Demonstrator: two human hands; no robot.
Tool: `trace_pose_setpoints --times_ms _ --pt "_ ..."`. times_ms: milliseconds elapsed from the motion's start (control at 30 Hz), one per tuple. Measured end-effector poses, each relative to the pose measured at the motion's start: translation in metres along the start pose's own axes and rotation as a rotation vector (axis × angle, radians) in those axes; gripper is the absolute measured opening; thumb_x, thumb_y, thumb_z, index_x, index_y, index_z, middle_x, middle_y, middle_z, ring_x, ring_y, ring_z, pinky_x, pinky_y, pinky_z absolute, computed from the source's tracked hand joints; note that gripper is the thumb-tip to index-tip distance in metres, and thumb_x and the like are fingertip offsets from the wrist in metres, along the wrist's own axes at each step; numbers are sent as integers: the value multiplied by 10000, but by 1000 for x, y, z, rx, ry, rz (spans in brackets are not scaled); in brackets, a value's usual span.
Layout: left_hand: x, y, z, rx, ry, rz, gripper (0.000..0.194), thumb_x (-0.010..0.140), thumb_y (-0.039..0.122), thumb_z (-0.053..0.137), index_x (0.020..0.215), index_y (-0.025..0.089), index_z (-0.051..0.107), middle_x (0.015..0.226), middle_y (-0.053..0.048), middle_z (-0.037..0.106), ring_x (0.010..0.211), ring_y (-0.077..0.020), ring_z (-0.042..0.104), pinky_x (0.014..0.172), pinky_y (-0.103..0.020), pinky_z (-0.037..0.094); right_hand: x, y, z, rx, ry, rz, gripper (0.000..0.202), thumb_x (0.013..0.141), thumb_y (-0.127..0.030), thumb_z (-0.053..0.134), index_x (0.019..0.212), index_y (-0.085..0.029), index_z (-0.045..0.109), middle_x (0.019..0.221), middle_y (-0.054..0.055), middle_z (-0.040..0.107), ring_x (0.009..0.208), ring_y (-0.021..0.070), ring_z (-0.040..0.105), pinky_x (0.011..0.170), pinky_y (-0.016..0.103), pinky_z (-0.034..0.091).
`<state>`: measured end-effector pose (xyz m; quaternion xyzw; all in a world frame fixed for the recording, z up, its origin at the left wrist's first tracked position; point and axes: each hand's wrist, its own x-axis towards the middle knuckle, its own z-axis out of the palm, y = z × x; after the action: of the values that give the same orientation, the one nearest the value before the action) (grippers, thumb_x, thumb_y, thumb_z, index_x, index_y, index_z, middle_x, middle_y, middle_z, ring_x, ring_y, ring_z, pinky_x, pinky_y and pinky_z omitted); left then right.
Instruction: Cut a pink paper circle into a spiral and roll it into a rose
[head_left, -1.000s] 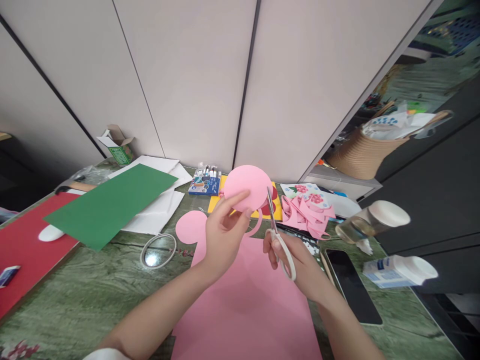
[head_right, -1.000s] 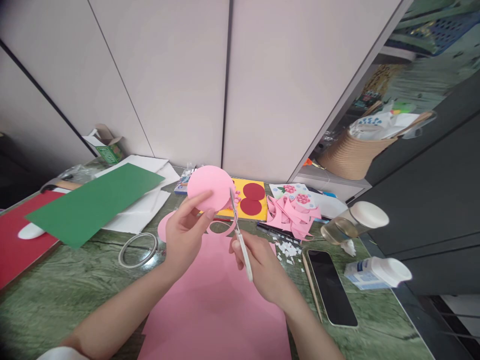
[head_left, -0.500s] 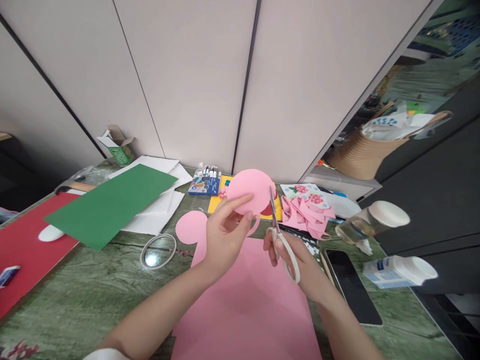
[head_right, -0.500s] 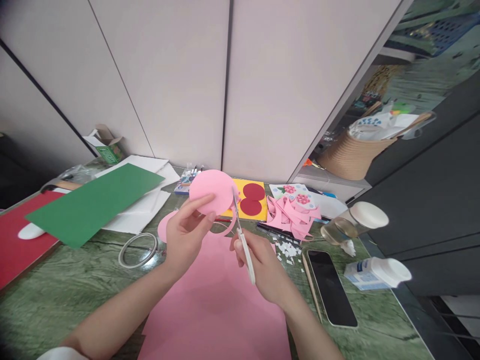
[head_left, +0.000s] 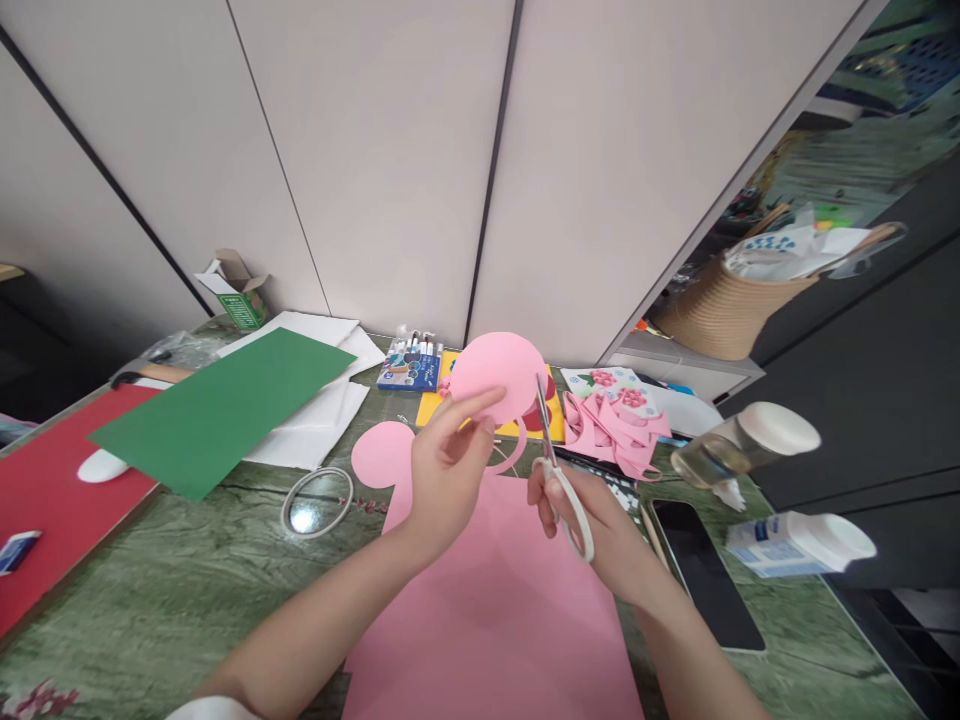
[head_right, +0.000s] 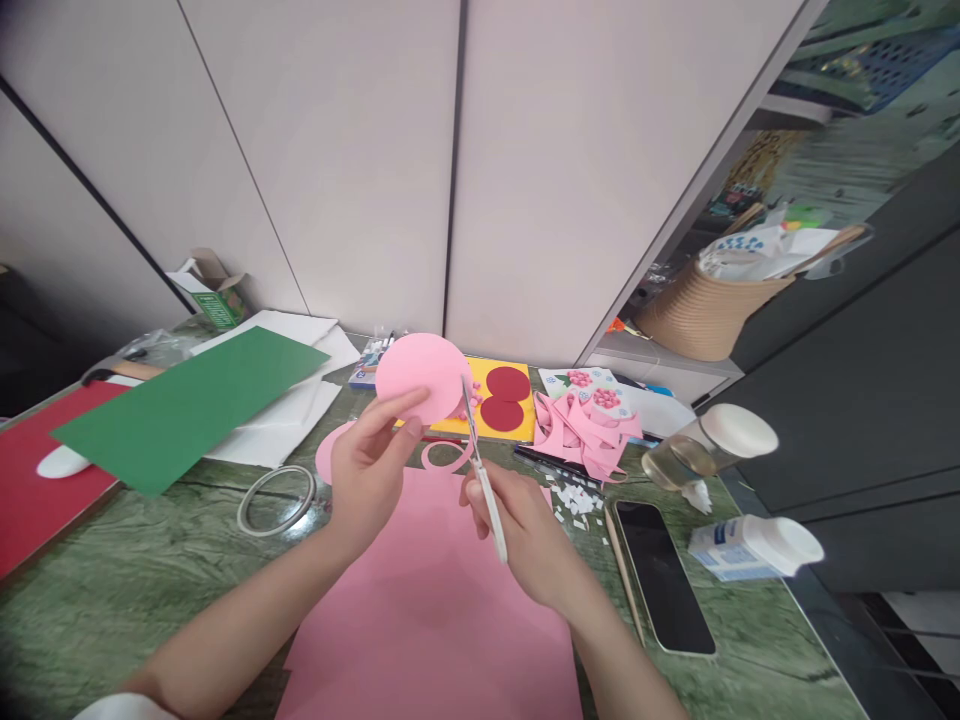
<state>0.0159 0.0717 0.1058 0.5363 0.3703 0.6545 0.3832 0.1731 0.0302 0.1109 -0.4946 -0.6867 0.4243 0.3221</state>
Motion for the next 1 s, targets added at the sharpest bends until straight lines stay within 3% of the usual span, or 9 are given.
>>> trace_pose_setpoints --times_ms 367,600,1000 --pt "2 1 2 6 57 -9 226 779 240 611 999 243 659 1029 -52 652 870 -156 613 713 -252 515 0 -1 2 -8 -18 17 375 937 -452 292 731 -198 476 583 -33 455 570 127 431 575 259 320" --pt "-1 3 2 -23 8 -26 220 770 217 624 984 252 662 991 -31 630 746 -98 595 635 -195 510 0 2 1 13 14 -37 361 933 -461 297 795 -197 502 614 -24 457 616 137 432 597 267 313" --pt "-1 0 0 -49 -24 -26 240 792 220 594 1021 261 654 1063 -52 629 848 -140 605 623 -205 506 1 3 2 29 3 -30 349 941 -443 293 792 -202 498 618 -25 457 619 137 425 591 266 309"
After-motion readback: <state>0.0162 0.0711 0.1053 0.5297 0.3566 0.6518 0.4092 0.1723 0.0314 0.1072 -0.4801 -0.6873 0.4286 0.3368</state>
